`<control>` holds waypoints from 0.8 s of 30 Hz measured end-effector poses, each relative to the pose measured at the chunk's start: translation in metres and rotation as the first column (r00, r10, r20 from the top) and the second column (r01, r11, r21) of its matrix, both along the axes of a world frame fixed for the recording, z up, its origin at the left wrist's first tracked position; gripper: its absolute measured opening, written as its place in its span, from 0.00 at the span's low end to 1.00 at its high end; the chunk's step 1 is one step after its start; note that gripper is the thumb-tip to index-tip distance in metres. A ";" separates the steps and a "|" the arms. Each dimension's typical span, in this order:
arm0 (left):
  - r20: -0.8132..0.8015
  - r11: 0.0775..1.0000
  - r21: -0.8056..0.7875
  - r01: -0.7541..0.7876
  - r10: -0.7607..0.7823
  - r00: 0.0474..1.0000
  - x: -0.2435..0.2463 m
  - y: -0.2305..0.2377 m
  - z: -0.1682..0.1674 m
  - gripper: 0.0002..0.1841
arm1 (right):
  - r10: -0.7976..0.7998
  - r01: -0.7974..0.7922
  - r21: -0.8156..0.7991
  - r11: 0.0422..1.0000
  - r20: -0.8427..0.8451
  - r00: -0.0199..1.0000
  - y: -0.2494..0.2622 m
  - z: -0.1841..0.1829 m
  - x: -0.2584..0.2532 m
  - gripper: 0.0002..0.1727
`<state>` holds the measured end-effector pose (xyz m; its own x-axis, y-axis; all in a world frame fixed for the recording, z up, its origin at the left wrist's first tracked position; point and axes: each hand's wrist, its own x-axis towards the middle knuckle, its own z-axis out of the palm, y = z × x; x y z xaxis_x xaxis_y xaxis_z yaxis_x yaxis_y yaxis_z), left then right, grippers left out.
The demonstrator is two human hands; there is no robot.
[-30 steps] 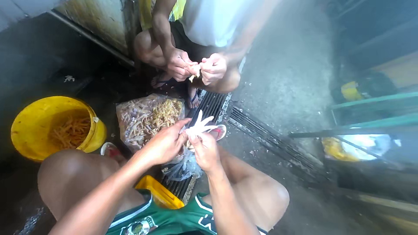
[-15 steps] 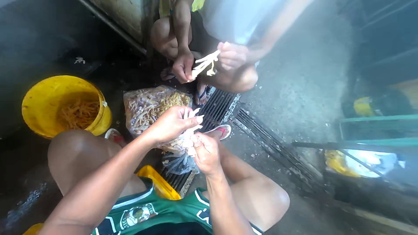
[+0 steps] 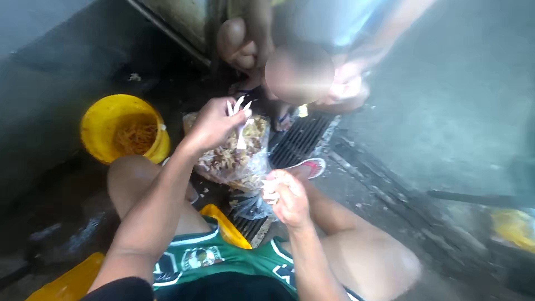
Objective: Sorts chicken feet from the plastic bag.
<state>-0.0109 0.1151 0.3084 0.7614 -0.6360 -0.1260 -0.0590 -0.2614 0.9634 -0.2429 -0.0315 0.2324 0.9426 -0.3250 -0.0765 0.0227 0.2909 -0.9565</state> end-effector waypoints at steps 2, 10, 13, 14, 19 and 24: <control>0.196 0.987 0.121 -0.102 0.077 0.978 0.013 0.024 0.018 0.13 | 0.030 -0.030 0.004 1.000 0.002 1.000 0.000 -0.014 -0.011 0.13; 0.279 0.442 0.810 -0.386 0.289 0.916 0.064 0.108 -0.030 0.32 | -0.110 0.126 0.280 0.952 -0.070 0.991 -0.021 -0.047 -0.042 0.16; 0.207 0.566 0.771 -0.292 0.211 0.955 0.039 0.052 -0.057 0.27 | -0.172 0.193 0.433 0.881 -0.087 0.981 -0.026 -0.055 -0.035 0.18; 0.148 0.605 0.765 -0.221 0.169 0.974 0.032 0.032 -0.075 0.24 | -0.188 0.219 0.442 0.870 -0.114 0.976 -0.026 -0.056 -0.033 0.20; -0.102 0.432 0.896 0.100 -0.018 0.995 0.001 -0.029 -0.215 0.21 | -0.228 0.289 0.298 0.910 -0.224 0.948 -0.022 -0.063 -0.032 0.11; 0.022 0.289 0.957 -0.029 0.027 0.999 -0.034 -0.016 -0.311 0.33 | -0.230 0.326 0.252 0.911 -0.343 0.910 -0.023 -0.075 -0.036 0.09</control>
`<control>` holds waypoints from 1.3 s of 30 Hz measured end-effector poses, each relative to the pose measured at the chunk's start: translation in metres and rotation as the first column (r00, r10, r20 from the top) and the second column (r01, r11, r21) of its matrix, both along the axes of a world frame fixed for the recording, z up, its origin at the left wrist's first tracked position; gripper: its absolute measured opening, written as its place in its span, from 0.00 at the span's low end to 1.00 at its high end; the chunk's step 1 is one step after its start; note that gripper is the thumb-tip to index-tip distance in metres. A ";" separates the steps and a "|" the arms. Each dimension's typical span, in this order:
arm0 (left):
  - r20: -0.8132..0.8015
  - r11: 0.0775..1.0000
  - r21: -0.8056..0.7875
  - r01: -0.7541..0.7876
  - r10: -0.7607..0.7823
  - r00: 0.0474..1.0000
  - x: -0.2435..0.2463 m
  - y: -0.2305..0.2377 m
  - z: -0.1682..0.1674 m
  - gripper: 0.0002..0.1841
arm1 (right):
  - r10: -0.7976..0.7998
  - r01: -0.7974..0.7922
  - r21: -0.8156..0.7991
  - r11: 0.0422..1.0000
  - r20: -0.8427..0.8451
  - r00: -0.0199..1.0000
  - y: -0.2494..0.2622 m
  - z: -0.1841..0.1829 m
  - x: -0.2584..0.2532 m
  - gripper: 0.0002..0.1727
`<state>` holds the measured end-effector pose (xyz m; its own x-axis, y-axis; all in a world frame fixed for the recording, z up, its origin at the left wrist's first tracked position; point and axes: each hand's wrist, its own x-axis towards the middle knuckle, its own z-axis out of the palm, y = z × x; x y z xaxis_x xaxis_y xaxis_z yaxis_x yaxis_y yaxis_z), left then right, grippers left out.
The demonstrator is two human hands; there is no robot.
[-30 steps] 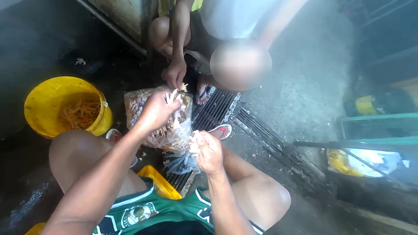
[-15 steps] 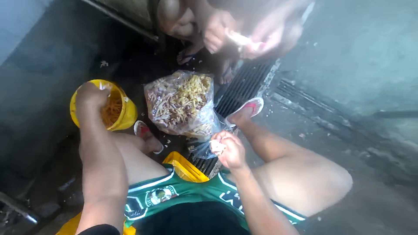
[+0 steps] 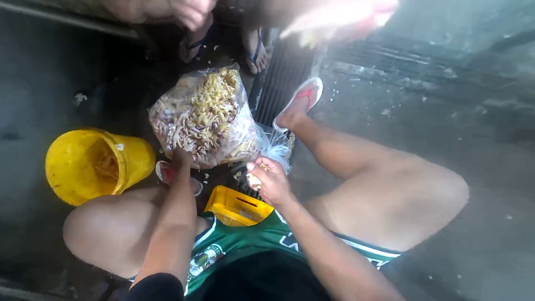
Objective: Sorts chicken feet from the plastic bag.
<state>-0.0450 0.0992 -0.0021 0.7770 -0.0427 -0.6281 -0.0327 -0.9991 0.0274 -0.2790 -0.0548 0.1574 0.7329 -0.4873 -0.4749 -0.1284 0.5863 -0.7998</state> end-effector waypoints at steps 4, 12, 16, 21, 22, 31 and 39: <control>0.058 0.974 0.185 0.131 -0.144 0.988 -0.005 0.010 -0.021 0.28 | 0.054 -0.047 0.052 0.998 -0.144 0.988 -0.005 -0.010 0.007 0.09; -0.077 0.995 0.033 0.096 -0.093 0.993 0.007 0.017 -0.009 0.25 | 0.026 -0.041 -0.057 0.998 -0.239 0.971 0.002 -0.014 0.022 0.07; -0.076 0.985 -0.167 -0.036 0.024 0.997 0.014 0.008 0.035 0.22 | 0.191 -0.185 0.048 0.982 -0.187 0.964 0.001 -0.015 0.022 0.15; -0.098 0.915 -0.403 -0.021 -0.020 0.995 0.027 -0.008 0.117 0.23 | 0.299 -0.288 0.086 0.954 -0.168 0.939 0.009 -0.013 0.037 0.16; -0.101 0.896 -0.444 -0.016 -0.032 0.994 0.028 -0.010 0.136 0.23 | 0.292 -0.281 0.083 0.956 -0.175 0.940 0.011 -0.011 0.043 0.16; -0.115 0.599 -0.797 0.078 -0.278 0.954 -0.015 -0.013 0.240 0.13 | 0.139 -0.125 -0.367 0.922 0.010 0.990 0.019 0.026 0.107 0.19; 0.040 0.557 -0.784 0.275 -0.396 0.917 -0.019 -0.020 0.248 0.08 | 0.119 -0.101 -0.511 0.854 0.004 0.993 0.021 0.046 0.098 0.12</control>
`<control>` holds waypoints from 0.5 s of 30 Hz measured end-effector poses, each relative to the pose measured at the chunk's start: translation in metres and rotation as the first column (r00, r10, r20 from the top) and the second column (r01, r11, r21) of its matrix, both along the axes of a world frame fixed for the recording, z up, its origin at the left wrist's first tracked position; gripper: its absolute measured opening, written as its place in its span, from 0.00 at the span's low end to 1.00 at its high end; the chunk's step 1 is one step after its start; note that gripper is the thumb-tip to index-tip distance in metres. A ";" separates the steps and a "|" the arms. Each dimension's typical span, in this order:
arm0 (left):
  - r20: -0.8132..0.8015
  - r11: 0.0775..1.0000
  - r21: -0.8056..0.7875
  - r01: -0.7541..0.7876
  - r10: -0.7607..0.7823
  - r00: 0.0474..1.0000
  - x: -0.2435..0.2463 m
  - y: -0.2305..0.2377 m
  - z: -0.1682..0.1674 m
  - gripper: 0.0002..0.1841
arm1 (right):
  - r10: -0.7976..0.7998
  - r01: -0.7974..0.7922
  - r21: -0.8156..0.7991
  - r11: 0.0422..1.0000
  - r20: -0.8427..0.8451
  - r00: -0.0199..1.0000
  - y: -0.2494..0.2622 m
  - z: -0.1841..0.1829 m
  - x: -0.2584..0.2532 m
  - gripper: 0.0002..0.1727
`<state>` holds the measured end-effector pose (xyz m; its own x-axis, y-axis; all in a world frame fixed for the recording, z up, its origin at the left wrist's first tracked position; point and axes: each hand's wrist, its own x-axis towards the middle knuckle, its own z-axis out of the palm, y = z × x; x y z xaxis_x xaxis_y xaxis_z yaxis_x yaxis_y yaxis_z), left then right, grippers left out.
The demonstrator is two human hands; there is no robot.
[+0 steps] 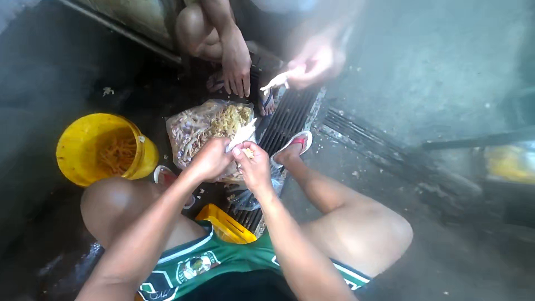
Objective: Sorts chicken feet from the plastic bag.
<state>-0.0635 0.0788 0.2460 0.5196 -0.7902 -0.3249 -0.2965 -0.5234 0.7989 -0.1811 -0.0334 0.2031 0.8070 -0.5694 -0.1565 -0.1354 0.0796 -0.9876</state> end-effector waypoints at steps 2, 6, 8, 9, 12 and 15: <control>0.015 0.998 0.023 0.065 -0.065 0.998 -0.004 -0.002 -0.005 0.05 | -0.035 0.031 -0.055 0.998 -0.081 0.996 0.001 -0.002 0.000 0.10; -0.167 0.985 -0.030 0.167 -0.170 0.971 -0.001 0.002 -0.008 0.13 | -0.015 -0.013 -0.205 0.979 -0.133 0.991 -0.011 -0.003 -0.006 0.09; -0.302 0.979 -0.060 0.196 -0.205 0.931 0.000 0.006 0.001 0.15 | 0.027 -0.075 -0.332 0.940 -0.147 0.989 -0.017 -0.001 -0.011 0.12; -0.380 0.978 -0.104 0.179 -0.205 0.902 0.000 0.008 0.004 0.15 | 0.049 -0.101 -0.377 0.920 -0.145 0.988 -0.018 0.002 -0.014 0.13; -0.627 0.969 -0.249 0.007 -0.166 0.761 -0.008 0.009 0.005 0.13 | 0.124 -0.136 -0.456 0.879 -0.055 0.991 -0.015 0.006 -0.018 0.10; -0.748 0.961 -0.241 -0.137 -0.094 0.657 -0.011 0.004 0.001 0.15 | 0.132 -0.103 -0.439 0.893 0.037 0.991 -0.013 0.008 -0.020 0.08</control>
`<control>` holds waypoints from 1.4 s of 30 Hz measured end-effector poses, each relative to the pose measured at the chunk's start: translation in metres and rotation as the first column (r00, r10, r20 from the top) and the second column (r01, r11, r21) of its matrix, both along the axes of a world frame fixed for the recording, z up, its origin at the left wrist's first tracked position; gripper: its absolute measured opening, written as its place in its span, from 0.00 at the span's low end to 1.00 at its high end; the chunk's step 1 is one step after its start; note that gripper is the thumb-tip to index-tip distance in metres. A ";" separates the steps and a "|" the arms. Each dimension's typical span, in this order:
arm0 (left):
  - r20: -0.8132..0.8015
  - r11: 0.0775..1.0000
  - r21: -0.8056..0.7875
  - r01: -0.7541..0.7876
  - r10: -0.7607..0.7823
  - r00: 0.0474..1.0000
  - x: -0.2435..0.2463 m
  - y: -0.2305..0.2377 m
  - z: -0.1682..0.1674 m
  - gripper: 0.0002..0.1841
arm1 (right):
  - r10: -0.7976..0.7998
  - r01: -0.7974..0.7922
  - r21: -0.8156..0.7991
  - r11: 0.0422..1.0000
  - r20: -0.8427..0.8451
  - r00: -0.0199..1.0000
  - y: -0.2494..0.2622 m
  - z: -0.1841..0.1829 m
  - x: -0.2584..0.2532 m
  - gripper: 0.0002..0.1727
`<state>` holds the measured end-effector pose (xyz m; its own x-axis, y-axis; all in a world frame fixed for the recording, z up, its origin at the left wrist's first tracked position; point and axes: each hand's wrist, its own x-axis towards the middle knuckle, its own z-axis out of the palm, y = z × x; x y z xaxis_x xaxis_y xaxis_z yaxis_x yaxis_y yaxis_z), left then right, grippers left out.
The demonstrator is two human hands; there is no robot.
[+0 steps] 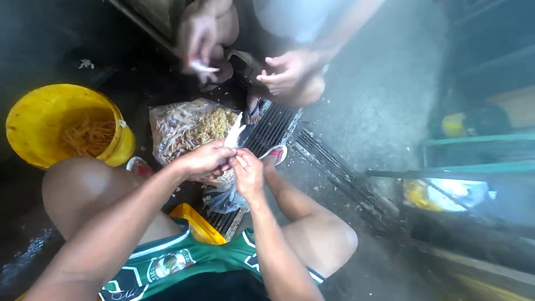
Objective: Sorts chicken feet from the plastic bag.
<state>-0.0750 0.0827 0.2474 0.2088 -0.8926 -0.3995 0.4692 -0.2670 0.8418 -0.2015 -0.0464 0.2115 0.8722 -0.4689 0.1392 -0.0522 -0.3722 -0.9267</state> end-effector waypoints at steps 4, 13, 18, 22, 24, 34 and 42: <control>0.222 0.999 0.054 -0.004 -0.008 0.975 0.010 0.005 0.019 0.13 | -0.192 0.184 0.218 0.958 0.015 0.981 -0.008 0.003 0.000 0.10; 0.510 0.985 0.104 0.141 -0.175 0.842 -0.007 0.007 0.014 0.13 | -0.074 0.049 -0.164 0.985 -0.154 0.985 -0.005 0.030 0.017 0.14; 0.181 0.975 0.140 0.173 -0.197 0.963 -0.011 0.014 0.009 0.09 | -0.074 0.023 -0.390 0.920 -0.117 0.990 -0.017 0.019 0.015 0.22; -0.015 0.978 0.089 0.186 -0.185 0.983 -0.008 0.023 0.016 0.06 | -0.243 0.179 -0.283 0.942 -0.209 0.947 -0.060 0.009 0.008 0.23; -0.055 0.980 0.035 0.196 -0.194 0.980 -0.003 0.035 0.021 0.07 | -0.375 0.343 -0.169 0.924 -0.232 0.897 -0.086 0.017 -0.002 0.22; -0.364 0.950 -0.306 0.069 -0.183 0.913 0.006 0.029 0.014 0.22 | -0.087 0.016 0.659 0.752 0.075 0.993 -0.064 0.014 -0.026 0.13; -0.152 0.974 -0.169 0.149 -0.175 0.973 0.002 0.018 0.016 0.21 | 0.150 -0.163 0.204 0.965 0.076 0.986 -0.011 0.036 -0.013 0.22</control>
